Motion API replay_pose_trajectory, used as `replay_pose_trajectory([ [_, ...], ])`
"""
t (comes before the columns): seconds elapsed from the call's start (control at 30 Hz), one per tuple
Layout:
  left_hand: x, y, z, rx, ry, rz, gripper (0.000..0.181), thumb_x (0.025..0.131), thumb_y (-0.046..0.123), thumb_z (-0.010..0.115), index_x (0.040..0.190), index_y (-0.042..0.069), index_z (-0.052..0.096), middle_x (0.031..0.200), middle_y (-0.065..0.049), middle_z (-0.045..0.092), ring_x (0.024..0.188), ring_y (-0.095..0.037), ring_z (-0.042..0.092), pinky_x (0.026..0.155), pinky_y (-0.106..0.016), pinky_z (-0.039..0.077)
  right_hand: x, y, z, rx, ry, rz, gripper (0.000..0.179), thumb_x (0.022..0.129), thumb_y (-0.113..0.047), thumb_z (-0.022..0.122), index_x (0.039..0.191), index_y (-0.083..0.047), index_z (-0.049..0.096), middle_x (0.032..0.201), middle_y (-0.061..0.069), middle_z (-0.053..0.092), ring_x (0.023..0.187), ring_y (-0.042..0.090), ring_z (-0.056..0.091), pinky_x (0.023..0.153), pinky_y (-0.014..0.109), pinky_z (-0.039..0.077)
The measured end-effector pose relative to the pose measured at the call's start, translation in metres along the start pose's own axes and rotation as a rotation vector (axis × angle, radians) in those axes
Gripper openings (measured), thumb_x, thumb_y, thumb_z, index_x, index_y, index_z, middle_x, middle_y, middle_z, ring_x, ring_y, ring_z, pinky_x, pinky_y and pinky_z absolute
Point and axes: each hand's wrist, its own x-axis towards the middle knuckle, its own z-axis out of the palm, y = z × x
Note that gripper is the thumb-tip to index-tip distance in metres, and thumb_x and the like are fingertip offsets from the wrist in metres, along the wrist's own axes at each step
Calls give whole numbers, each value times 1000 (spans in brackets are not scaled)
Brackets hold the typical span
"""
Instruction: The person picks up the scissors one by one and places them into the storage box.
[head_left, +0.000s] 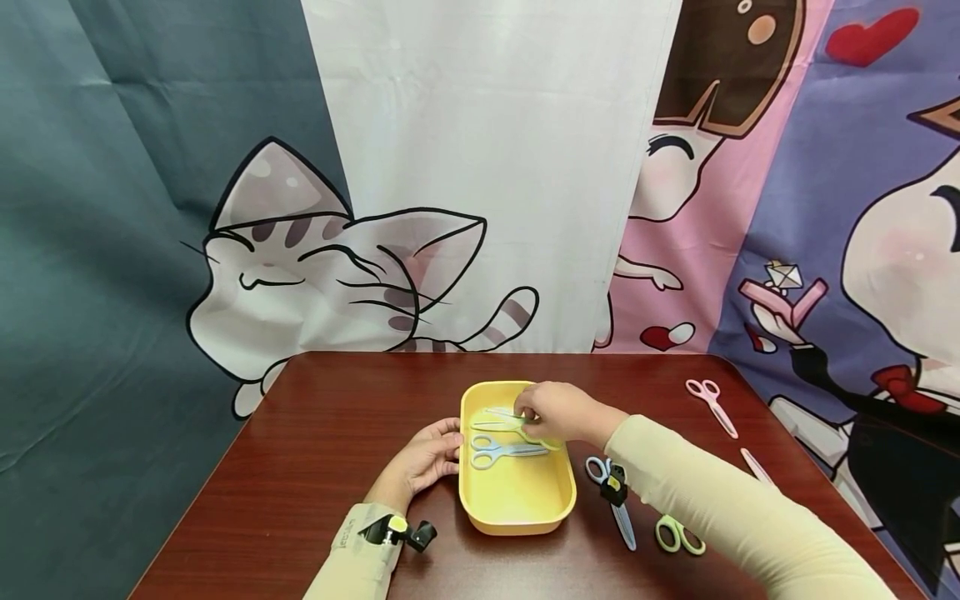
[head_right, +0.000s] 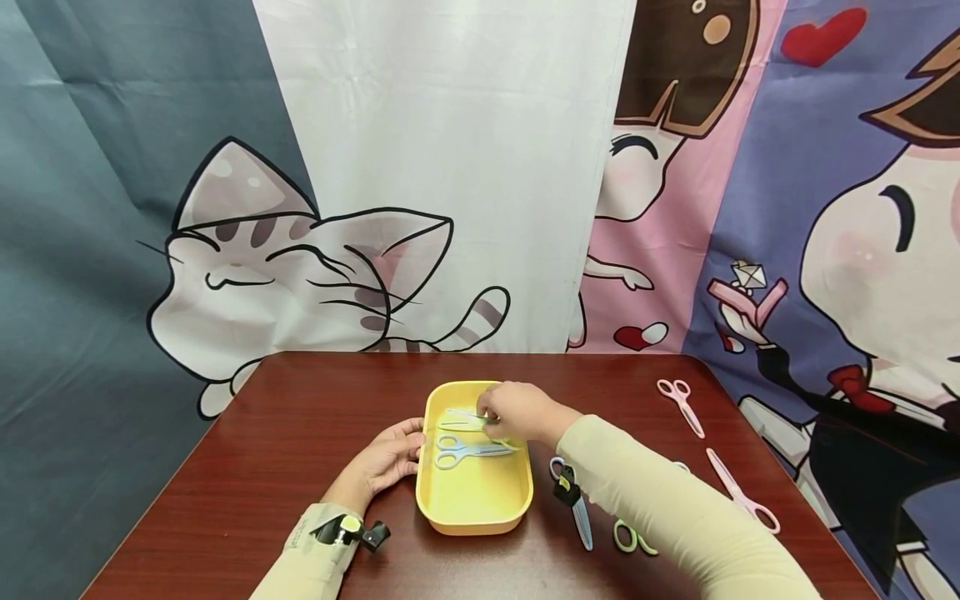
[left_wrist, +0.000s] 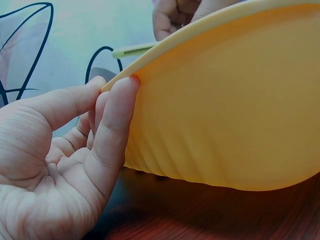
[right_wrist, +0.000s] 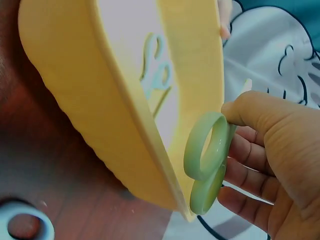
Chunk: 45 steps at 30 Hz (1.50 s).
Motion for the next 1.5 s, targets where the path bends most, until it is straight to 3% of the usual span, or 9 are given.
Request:
replay_pose_trajectory([
  [0.2,-6,6,9,-12,-23,9,20,104,-8,37,122,-1,42,93,-5,63,73,-10,65,61,-25,60,-3,-13,9,7,-45,-74,14,89,-21,77,101,-15,72,88,-9,61,77,2,53,66,21,50],
  [0.43,-5,7,9,-9,-33,10,21,104,-9,36,123,-1,42,93,-4,64,73,-10,65,62,-25,60,-7,-20,24,6,-69,-158,14,87,-21,79,98,-16,71,83,-11,60,76,2,52,68,19,48],
  [0.93,-6,8,11,-13,-15,6,21,105,-8,37,124,-2,41,93,-4,63,72,-9,65,61,-25,60,-11,-24,54,-76,-151,-182,14,89,-26,77,89,-21,64,74,-13,42,70,3,41,58,17,31],
  [1.23,-2,4,5,-8,-21,4,21,105,-8,36,124,-2,41,94,-5,63,73,-10,65,61,-25,60,-10,-27,58,-108,-163,-159,16,89,-28,79,88,-24,64,76,-14,45,70,2,43,56,18,35],
  [1.5,1,-2,-1,-4,20,2,22,105,-7,38,125,1,41,92,-3,63,69,-8,63,59,-24,59,-10,-28,59,-82,-177,-131,18,87,-33,80,92,-23,67,78,-13,50,72,2,44,59,18,39],
])
